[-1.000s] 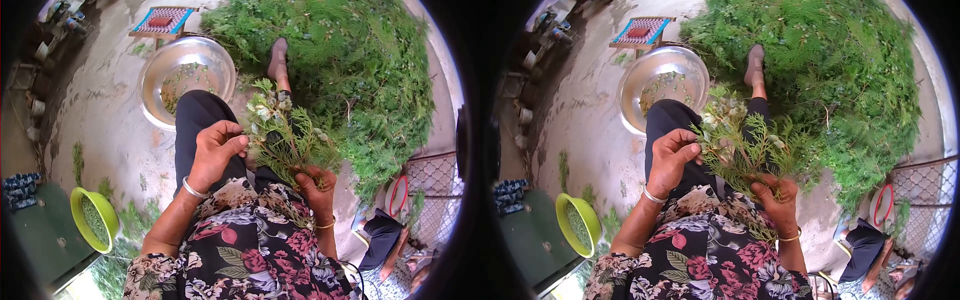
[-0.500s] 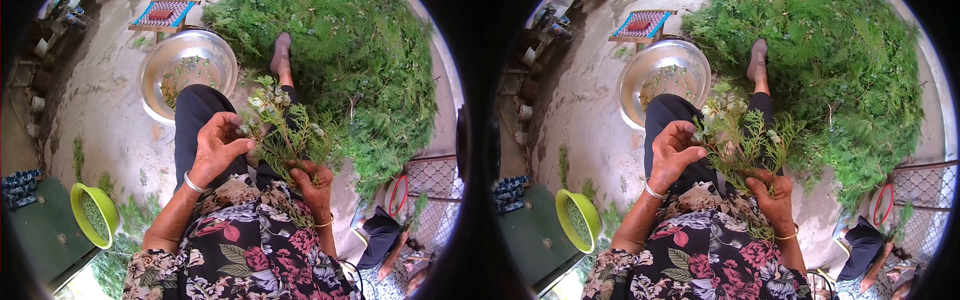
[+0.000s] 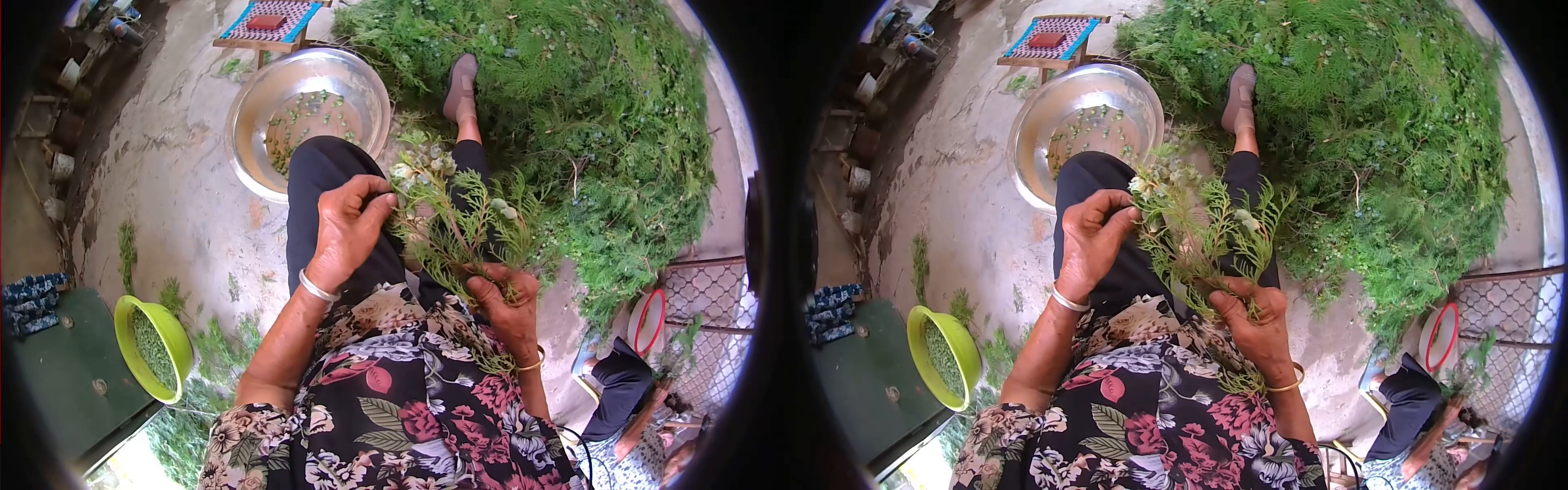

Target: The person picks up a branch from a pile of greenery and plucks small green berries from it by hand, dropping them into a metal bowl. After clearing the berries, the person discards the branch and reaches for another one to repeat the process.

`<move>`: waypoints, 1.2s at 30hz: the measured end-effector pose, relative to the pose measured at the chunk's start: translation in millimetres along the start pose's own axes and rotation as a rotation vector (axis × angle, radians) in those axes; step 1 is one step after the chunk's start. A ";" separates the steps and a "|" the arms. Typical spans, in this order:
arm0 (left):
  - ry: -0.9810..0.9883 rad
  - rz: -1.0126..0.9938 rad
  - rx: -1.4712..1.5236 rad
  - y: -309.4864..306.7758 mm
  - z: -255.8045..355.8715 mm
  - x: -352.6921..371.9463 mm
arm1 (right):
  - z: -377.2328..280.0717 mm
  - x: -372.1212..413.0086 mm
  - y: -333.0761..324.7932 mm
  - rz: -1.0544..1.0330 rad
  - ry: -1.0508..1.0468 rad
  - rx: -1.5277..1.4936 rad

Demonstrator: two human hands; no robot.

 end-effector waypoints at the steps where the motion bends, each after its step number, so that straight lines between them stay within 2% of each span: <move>1: 0.025 -0.008 -0.020 -0.9 -0.6 -1.8 | 6.1 0.1 1.9 -0.010 0.033 -0.016; 5: 0.141 0.032 -0.108 -1.8 -1.5 -5.1 | -14.7 -4.3 10.6 -0.095 0.106 -0.176; 7: -0.064 0.057 0.046 -3.6 -11.3 -5.7 | -16.3 -5.5 12.5 -0.091 0.081 -0.215; 8: -0.063 0.057 0.047 -4.7 -8.5 -6.5 | -16.6 -6.0 12.1 -0.091 0.080 -0.215; 10: -0.276 0.059 0.347 -3.7 -15.5 -5.6 | -13.2 -6.7 13.5 -0.118 0.156 -0.256; 13: -0.311 0.096 0.471 -4.3 -20.5 -5.3 | -10.0 -7.8 15.8 -0.148 0.167 -0.300; 17: -0.281 0.111 0.425 -3.7 -23.4 -5.6 | -12.5 -7.4 16.4 -0.119 0.137 -0.289; 19: -0.304 0.279 0.409 -15.4 -31.4 -7.9 | -4.9 -3.6 9.9 -0.105 0.277 -0.207; 20: -0.386 0.417 0.583 -35.7 -54.2 -18.2 | -1.9 0.7 2.6 -0.103 0.277 -0.206; 21: -0.418 0.423 0.831 -59.4 -84.1 -25.1 | 5.2 7.7 -11.0 -0.031 0.318 -0.381; 22: -0.404 0.461 0.939 -79.6 -90.2 -26.2 | 12.5 13.3 -22.9 0.044 0.354 -0.555; 25: -0.493 0.357 1.059 -77.2 -75.9 -20.0 | 15.5 13.9 -33.5 0.081 0.383 -0.542; 27: -0.542 -0.153 1.411 -36.3 -56.4 -11.3 | 17.2 11.6 -37.0 0.106 0.429 -0.502; 30: -0.699 -0.124 1.199 0.0 -32.9 13.3 | 10.6 6.4 -33.0 0.055 0.359 -0.395; 32: -0.624 -0.113 1.028 10.4 -17.3 20.2 | 2.9 6.6 -28.9 0.030 0.352 -0.399; 34: -0.618 -0.098 1.043 14.4 -19.2 25.4 | -1.1 7.7 -25.1 0.009 0.345 -0.403; 36: -0.585 -0.168 1.029 18.7 -22.6 28.7 | -1.0 8.9 -24.7 0.028 0.353 -0.348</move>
Point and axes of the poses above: each hand's wrist, its own x-axis away from the middle knuckle, its own y-axis out of the palm, z = x × y, the point moved 6 cm from there along -x, towards the middle knuckle, and after that the axes turned 2 degrees about y, right-handed, at the moved point
